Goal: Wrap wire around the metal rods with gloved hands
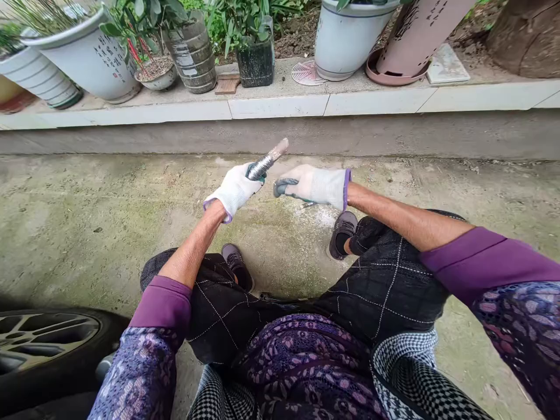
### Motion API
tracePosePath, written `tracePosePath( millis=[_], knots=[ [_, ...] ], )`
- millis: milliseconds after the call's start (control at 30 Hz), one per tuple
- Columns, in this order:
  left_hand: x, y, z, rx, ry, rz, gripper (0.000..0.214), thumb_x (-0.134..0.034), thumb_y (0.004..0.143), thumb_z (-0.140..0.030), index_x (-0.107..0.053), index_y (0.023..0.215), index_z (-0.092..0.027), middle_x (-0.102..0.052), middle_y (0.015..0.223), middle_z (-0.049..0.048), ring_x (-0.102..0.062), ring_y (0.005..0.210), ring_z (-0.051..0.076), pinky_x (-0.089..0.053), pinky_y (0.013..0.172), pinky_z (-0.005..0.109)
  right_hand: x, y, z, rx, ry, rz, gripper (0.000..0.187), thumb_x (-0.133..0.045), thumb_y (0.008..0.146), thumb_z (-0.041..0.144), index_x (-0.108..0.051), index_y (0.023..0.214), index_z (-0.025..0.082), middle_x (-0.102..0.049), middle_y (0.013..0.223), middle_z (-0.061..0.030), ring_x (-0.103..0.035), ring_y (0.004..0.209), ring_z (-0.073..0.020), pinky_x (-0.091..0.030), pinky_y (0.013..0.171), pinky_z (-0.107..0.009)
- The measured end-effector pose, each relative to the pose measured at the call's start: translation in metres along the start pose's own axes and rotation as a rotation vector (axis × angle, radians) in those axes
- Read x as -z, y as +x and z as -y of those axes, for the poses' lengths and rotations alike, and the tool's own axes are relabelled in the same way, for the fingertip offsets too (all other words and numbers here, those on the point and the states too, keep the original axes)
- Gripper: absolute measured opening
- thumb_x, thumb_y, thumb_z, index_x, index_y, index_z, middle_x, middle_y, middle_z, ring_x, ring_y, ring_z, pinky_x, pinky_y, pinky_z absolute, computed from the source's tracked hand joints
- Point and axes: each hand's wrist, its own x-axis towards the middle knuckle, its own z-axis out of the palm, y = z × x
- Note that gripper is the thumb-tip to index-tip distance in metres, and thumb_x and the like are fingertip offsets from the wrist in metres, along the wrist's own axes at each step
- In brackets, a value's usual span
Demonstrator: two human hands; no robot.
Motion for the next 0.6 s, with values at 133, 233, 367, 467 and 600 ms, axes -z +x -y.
tracePosePath(
  millis=[133,233,367,467,600],
  knots=[
    [-0.002,0.021,0.01,-0.064,0.526,-0.136,0.029,-0.054,0.09,-0.027,-0.071,0.112,-0.019,-0.074,0.097,0.0118,-0.069,0.086,0.024,-0.052,0.079,0.034,-0.003,-0.013,0.018,0.026,-0.113,-0.045,0.021,-0.054,0.091,0.017,-0.073,0.085,0.017,-0.066,0.074,-0.0011,-0.046,0.059,-0.0111,-0.034,0.058,-0.026],
    [-0.01,0.03,0.016,-0.058,0.796,-0.067,0.034,-0.048,0.094,-0.025,-0.067,0.121,-0.018,-0.074,0.099,0.0153,-0.07,0.092,0.027,-0.05,0.084,0.037,0.007,-0.015,0.014,-0.003,-0.182,-0.098,0.019,-0.056,0.092,0.02,-0.074,0.086,0.018,-0.064,0.072,-0.0006,-0.046,0.06,-0.0115,-0.031,0.058,-0.028],
    [-0.026,0.025,0.011,-0.163,0.893,0.051,0.035,-0.046,0.095,-0.023,-0.067,0.123,-0.021,-0.074,0.097,0.0146,-0.071,0.09,0.028,-0.05,0.082,0.037,0.026,-0.011,-0.004,-0.039,-0.231,-0.19,0.016,-0.059,0.091,0.02,-0.074,0.086,0.02,-0.064,0.071,-0.001,-0.05,0.065,-0.0134,-0.031,0.06,-0.029],
    [-0.03,0.014,0.003,-0.222,0.89,0.15,0.035,-0.048,0.094,-0.026,-0.067,0.123,-0.022,-0.074,0.093,0.0122,-0.071,0.084,0.026,-0.05,0.077,0.035,0.036,-0.004,-0.016,-0.068,-0.272,-0.203,0.018,-0.058,0.09,0.018,-0.076,0.09,0.019,-0.068,0.078,-0.0028,-0.054,0.069,-0.0143,-0.034,0.062,-0.028],
    [-0.024,0.0,-0.003,-0.324,0.663,0.156,0.032,-0.05,0.093,-0.028,-0.07,0.117,-0.021,-0.075,0.094,0.0065,-0.069,0.085,0.019,-0.049,0.079,0.028,0.04,0.001,-0.022,-0.095,-0.194,-0.165,0.021,-0.056,0.087,0.016,-0.076,0.093,0.017,-0.067,0.077,-0.0019,-0.052,0.063,-0.0115,-0.036,0.059,-0.026]
  ],
)
